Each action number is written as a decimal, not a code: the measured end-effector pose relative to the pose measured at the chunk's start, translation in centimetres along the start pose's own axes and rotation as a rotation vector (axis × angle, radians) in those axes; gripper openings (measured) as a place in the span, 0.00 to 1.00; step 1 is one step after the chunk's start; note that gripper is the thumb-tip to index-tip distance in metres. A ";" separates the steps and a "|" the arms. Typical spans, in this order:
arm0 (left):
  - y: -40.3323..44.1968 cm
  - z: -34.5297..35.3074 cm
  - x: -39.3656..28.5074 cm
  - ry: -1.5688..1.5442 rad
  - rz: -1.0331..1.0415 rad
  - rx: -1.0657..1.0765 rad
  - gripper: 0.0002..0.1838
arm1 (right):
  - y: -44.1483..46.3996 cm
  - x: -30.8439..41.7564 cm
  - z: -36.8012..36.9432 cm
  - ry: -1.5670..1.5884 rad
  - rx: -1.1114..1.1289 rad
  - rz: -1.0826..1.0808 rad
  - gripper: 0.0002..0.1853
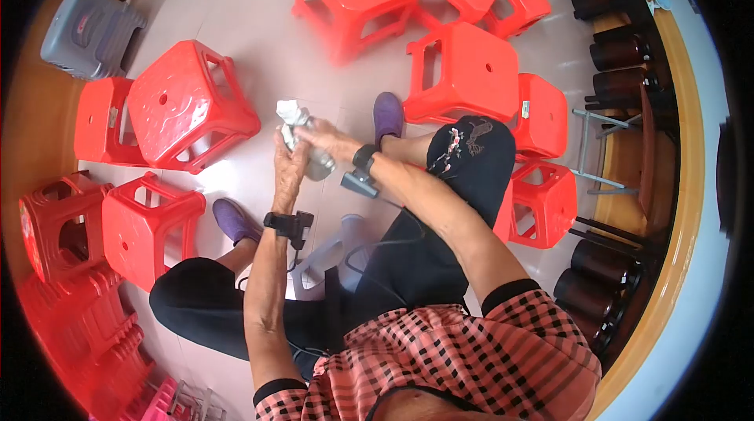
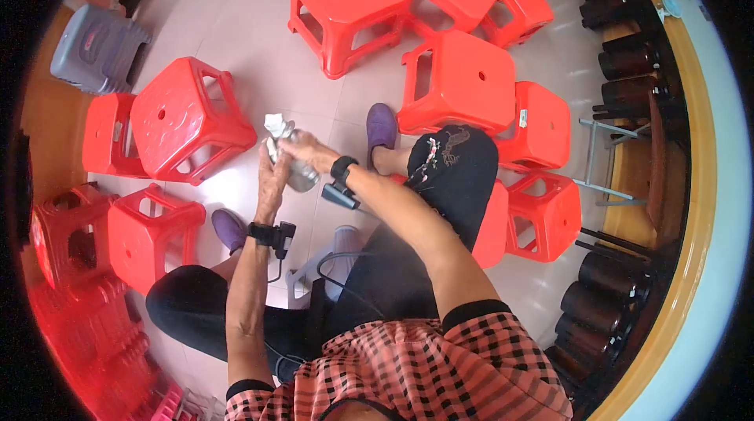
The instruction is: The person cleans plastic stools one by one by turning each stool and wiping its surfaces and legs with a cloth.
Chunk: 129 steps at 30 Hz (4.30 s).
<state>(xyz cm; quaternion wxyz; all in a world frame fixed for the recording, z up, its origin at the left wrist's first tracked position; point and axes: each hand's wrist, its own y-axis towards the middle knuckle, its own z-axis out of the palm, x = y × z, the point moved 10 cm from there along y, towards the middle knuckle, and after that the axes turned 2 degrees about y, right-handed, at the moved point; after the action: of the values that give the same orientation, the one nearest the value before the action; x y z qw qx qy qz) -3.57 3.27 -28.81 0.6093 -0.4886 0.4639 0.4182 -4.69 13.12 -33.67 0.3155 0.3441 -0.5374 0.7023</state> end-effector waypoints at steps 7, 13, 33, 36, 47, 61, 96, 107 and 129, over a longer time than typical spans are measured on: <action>-2.7 1.3 2.5 0.386 -0.102 0.045 0.27 | 6.5 6.2 -20.0 0.598 -0.471 -0.221 0.14; -6.6 -1.1 10.7 0.416 -0.353 0.097 0.22 | 13.9 12.9 -28.1 0.841 -0.381 -0.386 0.20; -3.7 -6.6 3.5 0.501 -0.056 -0.209 0.19 | 2.3 -4.0 -0.6 0.944 -0.047 0.033 0.15; -3.6 -7.8 2.2 0.412 -0.059 -0.278 0.22 | -3.1 -7.4 3.1 0.938 -0.096 0.117 0.17; -3.2 -7.0 3.8 0.333 0.055 -0.284 0.25 | -13.3 7.3 -0.4 -0.316 -0.061 -0.084 0.27; -1.5 -7.4 9.4 0.340 -0.108 -0.246 0.36 | -9.3 9.4 -3.0 -1.321 -0.760 -0.399 0.31; -6.5 -8.3 12.0 0.681 -0.159 -0.254 0.28 | -2.0 9.0 15.6 -1.326 -0.097 -0.854 0.20; -7.7 -8.2 6.4 0.449 -0.173 -0.439 0.29 | 3.0 13.6 2.5 -1.453 -0.593 -0.654 0.21; -7.9 -8.4 6.2 0.340 -0.013 -0.513 0.23 | -13.1 4.1 8.0 -1.387 -0.335 -0.516 0.26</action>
<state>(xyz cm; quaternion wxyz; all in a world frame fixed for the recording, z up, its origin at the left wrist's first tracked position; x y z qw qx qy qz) 4.14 -6.00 -34.00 0.3823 -0.6926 0.4353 0.4297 4.80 8.55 -21.82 0.1077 0.7692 -0.6145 0.1379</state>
